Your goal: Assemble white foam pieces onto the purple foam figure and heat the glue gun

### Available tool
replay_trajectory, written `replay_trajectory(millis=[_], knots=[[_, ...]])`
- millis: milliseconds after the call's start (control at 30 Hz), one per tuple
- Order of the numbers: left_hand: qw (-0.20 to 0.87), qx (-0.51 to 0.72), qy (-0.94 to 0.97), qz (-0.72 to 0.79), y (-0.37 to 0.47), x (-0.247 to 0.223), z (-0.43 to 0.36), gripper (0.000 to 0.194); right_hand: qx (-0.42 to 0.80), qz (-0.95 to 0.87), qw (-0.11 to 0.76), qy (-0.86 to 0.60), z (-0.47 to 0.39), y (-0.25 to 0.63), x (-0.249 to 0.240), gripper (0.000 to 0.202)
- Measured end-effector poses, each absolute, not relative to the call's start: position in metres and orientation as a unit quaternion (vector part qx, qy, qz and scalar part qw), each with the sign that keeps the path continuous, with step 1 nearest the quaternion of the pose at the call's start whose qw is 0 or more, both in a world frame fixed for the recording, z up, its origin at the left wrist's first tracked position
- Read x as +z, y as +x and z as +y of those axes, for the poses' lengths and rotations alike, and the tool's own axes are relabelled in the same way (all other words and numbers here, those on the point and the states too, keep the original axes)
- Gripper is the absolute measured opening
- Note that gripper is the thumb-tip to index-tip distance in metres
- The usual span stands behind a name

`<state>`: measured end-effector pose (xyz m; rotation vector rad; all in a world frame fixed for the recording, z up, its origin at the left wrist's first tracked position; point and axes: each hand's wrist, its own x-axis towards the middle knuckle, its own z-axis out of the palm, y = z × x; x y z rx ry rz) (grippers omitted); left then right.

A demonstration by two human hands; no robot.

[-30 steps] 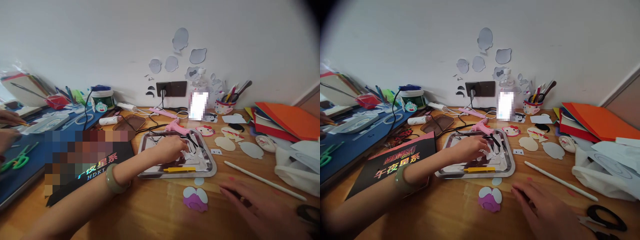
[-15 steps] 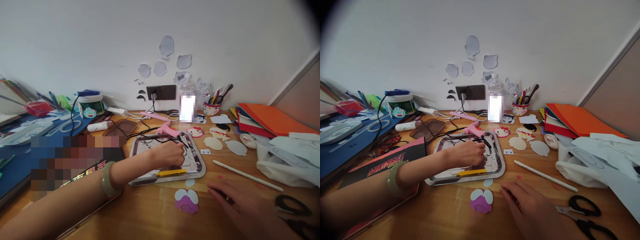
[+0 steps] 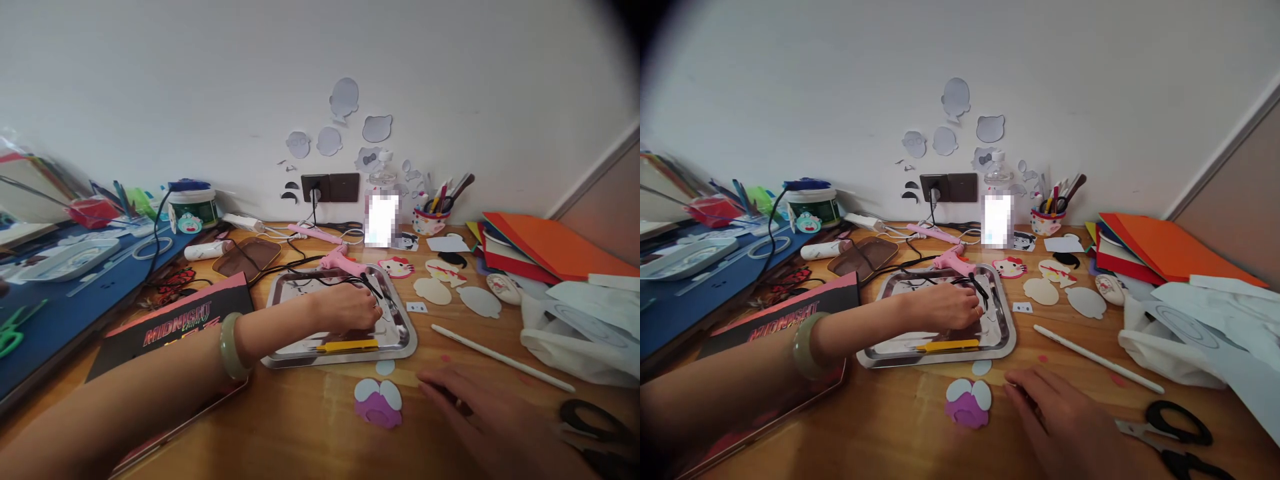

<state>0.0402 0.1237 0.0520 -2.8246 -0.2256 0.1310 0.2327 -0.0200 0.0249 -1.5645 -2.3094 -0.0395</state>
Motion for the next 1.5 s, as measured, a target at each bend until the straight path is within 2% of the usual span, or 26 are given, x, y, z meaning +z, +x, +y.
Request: replay_trajectory(millis=[267, 400, 567, 667, 733, 767, 833, 867, 933, 1000, 1200, 1300, 1367, 1500], knots=[[0.148, 0.059, -0.985, -0.067, 0.043, 0.051, 0.124, 0.012, -0.004, -0.812, 0.199, -0.548, -0.02, 0.233, 0.022, 0.024], [0.125, 0.027, -0.987, -0.096, 0.035, 0.046, 0.131, 0.01, 0.003, -0.81, 0.2, -0.551, -0.021, 0.232, 0.021, 0.025], [0.054, -0.051, -0.979, -0.189, 0.021, 0.064, 0.13, 0.018, -0.028, -0.797, 0.231, -0.557, -0.021, 0.234, 0.019, 0.025], [-0.094, -0.192, -0.933, -0.291, 0.017, 0.076, 0.113, 0.01, -0.03, -0.784, 0.244, -0.57, -0.023, 0.234, 0.027, 0.023], [-0.279, -0.299, -0.844, -0.347, 0.018, 0.078, 0.095, 0.005, -0.026, -0.765, 0.26, -0.589, -0.025, 0.231, 0.036, 0.022], [-0.388, -0.334, -0.777, -0.365, 0.02, 0.077, 0.084, 0.01, -0.027, -0.756, 0.269, -0.596, -0.026, 0.228, 0.04, 0.022], [-0.592, -0.335, -0.631, -0.373, 0.025, 0.072, 0.064, 0.016, -0.047, -0.747, 0.29, -0.597, -0.027, 0.223, 0.046, 0.026], [-0.662, -0.321, -0.561, -0.378, 0.028, 0.069, 0.055, 0.017, -0.061, -0.752, 0.295, -0.586, -0.026, 0.22, 0.047, 0.029], [-0.751, -0.295, -0.448, -0.386, 0.032, 0.061, 0.042, 0.014, -0.099, -0.782, 0.296, -0.539, -0.025, 0.216, 0.045, 0.032], [-0.796, -0.276, -0.377, -0.385, 0.033, 0.055, 0.034, 0.012, -0.137, -0.824, 0.28, -0.474, -0.022, 0.216, 0.041, 0.029], [-0.797, -0.297, -0.341, -0.401, 0.031, 0.054, 0.03, 0.012, -0.221, -0.874, 0.243, -0.358, -0.015, 0.225, 0.032, 0.026], [-0.759, -0.278, -0.402, -0.431, 0.025, 0.054, 0.029, 0.011, -0.229, -0.865, 0.25, -0.371, -0.016, 0.224, 0.029, 0.023], [-0.684, -0.263, -0.498, -0.464, 0.019, 0.051, 0.028, 0.01, -0.203, -0.86, 0.263, -0.388, -0.017, 0.221, 0.024, 0.023], [-0.465, -0.243, -0.709, -0.471, 0.003, 0.04, 0.02, 0.011, -0.1, -0.851, 0.28, -0.432, -0.019, 0.214, 0.01, 0.018]])
